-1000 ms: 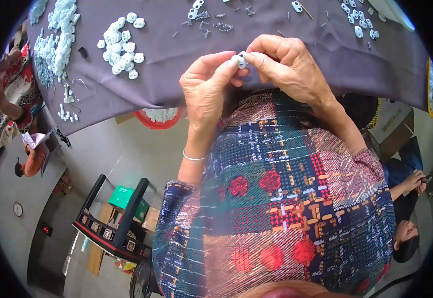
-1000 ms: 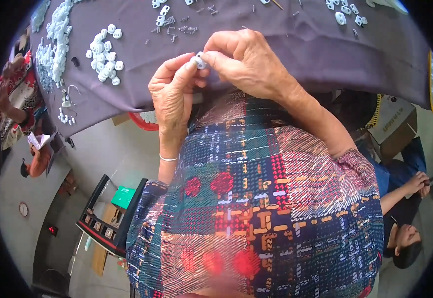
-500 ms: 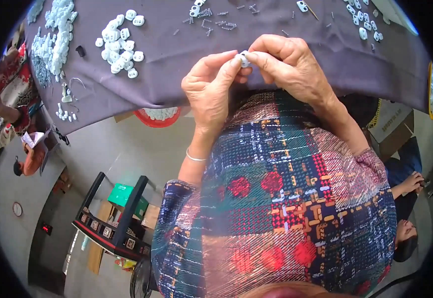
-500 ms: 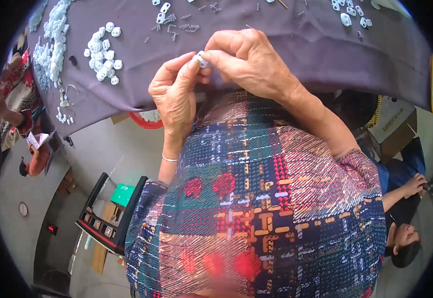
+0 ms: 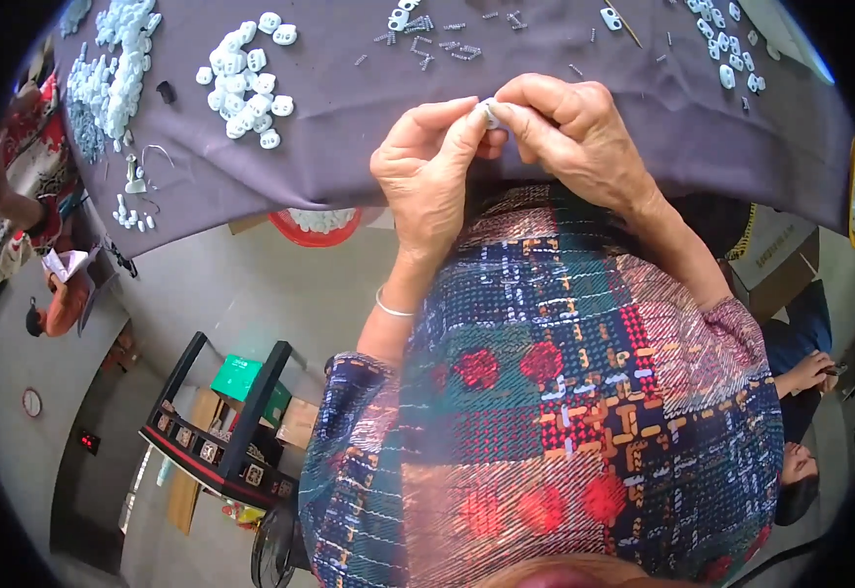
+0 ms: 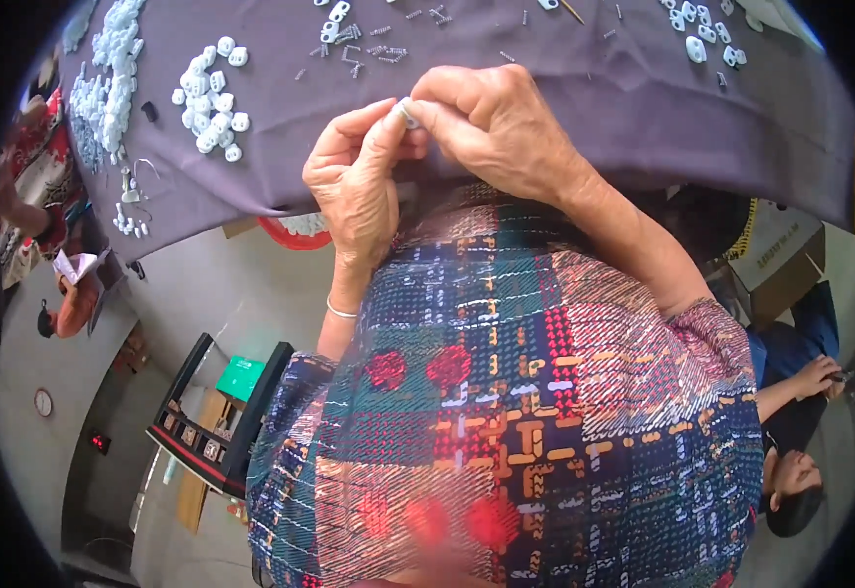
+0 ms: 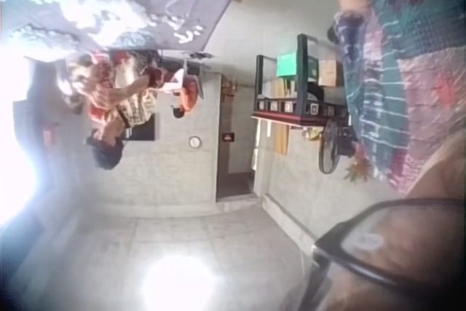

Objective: The person assembles plastic cord locks by hand by picking up plastic components and small springs from the table and fitting them together.

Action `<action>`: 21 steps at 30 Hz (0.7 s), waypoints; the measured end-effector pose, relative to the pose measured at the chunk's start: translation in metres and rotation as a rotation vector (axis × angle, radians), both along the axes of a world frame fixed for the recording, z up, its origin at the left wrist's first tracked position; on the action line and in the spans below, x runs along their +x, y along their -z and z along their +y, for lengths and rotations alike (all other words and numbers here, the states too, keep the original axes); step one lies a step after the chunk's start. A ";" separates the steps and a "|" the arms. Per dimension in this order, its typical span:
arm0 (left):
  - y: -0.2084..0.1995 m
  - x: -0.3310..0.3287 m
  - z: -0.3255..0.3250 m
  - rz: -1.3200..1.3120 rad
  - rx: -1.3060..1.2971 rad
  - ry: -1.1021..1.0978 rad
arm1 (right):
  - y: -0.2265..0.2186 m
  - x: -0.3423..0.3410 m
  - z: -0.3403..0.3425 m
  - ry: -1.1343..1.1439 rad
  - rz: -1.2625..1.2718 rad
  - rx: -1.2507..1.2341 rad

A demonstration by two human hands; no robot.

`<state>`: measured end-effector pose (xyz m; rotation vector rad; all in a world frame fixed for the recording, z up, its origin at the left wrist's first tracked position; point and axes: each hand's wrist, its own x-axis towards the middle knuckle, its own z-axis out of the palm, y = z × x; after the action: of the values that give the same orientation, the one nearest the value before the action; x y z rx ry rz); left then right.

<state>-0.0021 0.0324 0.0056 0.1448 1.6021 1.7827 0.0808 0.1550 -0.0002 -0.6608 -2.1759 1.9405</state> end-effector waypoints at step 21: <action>-0.004 -0.008 -0.003 -0.367 0.128 -0.015 | -0.010 0.001 -0.013 0.033 0.045 0.761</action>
<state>-0.0096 0.0292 0.0092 -0.1302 1.2330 1.8010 0.0822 0.1418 0.0101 -0.4914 -2.5697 0.9467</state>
